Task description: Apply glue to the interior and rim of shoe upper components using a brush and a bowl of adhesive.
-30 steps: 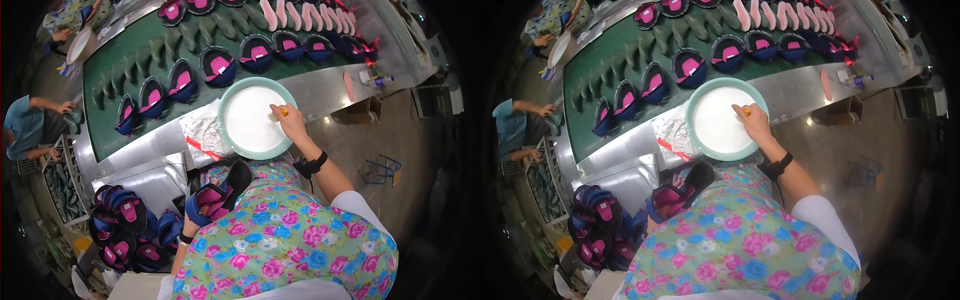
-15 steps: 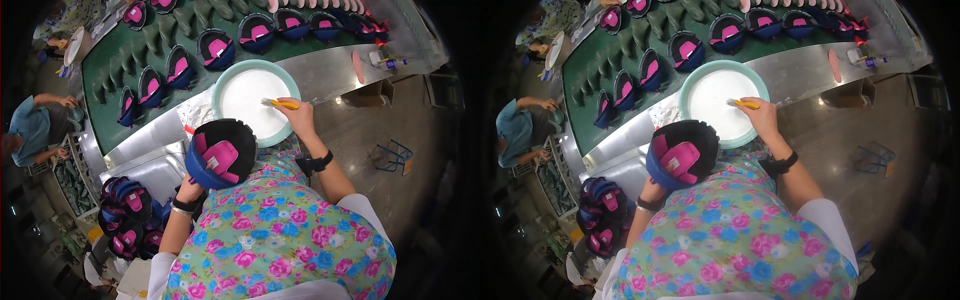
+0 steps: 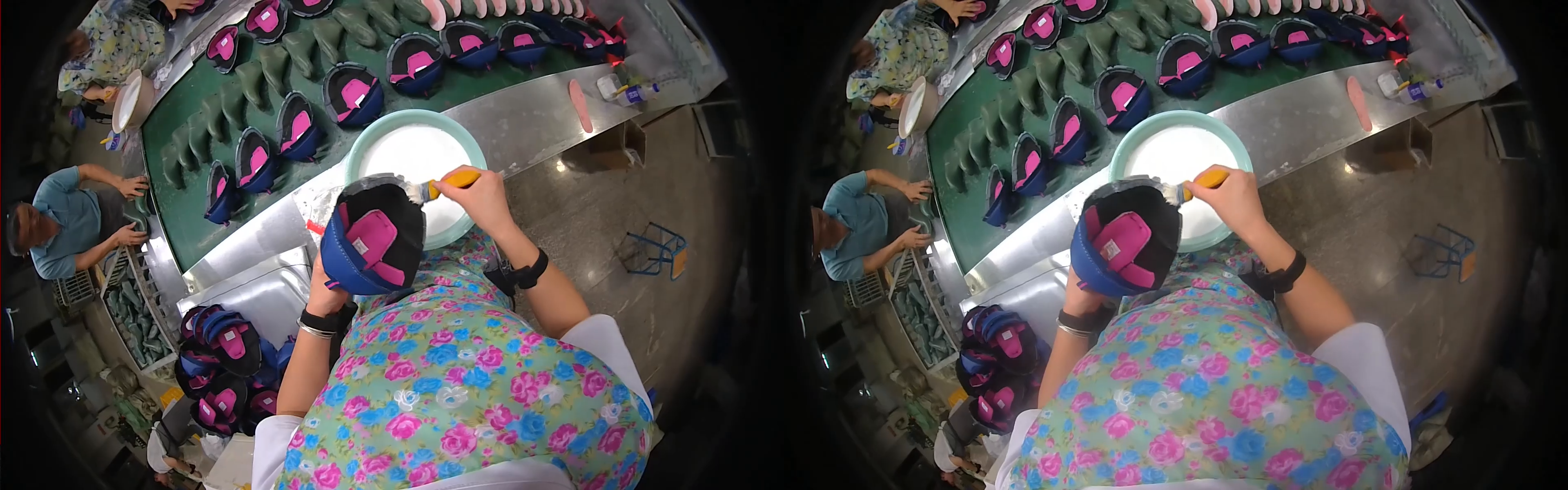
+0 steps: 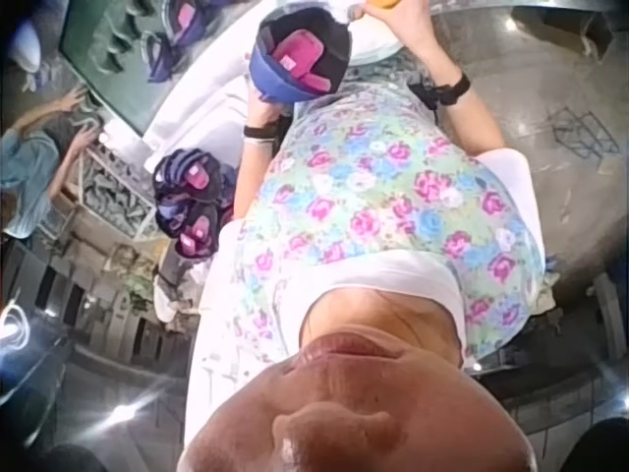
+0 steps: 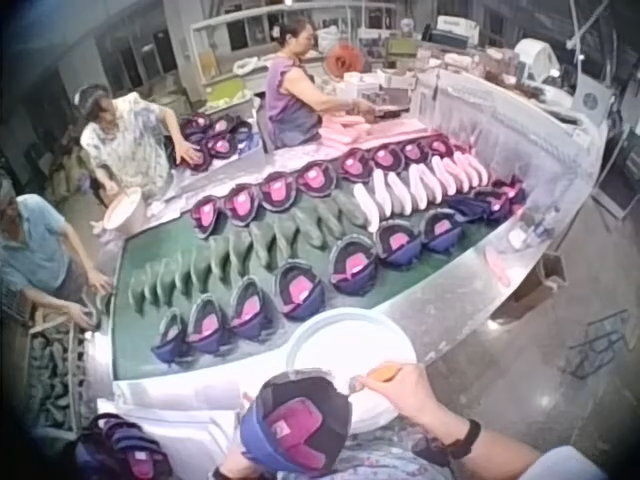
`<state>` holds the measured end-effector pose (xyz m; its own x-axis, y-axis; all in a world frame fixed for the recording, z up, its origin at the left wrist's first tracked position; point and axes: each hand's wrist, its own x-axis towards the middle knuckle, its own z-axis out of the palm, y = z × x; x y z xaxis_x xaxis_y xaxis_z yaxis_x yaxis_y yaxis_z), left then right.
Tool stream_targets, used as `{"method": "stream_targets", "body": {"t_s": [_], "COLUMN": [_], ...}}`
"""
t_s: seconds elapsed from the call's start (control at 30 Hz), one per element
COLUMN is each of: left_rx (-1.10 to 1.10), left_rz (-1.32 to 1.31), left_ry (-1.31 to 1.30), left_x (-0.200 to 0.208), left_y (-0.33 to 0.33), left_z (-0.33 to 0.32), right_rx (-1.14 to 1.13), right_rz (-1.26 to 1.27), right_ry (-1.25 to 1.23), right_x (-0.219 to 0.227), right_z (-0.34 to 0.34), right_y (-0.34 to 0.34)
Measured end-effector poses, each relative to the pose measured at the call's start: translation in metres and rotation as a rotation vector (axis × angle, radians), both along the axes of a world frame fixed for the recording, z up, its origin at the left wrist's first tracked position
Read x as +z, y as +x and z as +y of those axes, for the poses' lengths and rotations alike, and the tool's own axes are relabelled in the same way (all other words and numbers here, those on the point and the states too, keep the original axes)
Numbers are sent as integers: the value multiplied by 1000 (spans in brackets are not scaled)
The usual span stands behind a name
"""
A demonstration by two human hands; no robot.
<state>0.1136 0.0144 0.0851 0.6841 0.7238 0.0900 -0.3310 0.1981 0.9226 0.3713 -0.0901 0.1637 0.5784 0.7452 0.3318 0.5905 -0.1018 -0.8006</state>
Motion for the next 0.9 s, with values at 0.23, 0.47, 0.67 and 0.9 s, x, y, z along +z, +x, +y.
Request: {"method": "stream_targets", "body": {"t_s": [0.23, 0.47, 0.67, 0.9], "left_rx": [177, 233, 148, -128], "left_rz": [5, -17, -185, -152], "left_ry": [170, 253, -96, -671], "left_x": [2, 12, -4, -5], "left_y": [4, 6, 11, 13], "left_z": [28, 39, 43, 37], "right_rx": [100, 347, 204, 302], "right_rz": [102, 396, 143, -17], "right_ry": [-49, 23, -9, 93], "right_x": [17, 53, 40, 75], "right_z": [-8, -28, -9, -24], "right_y": [-35, -51, -10, -10]}}
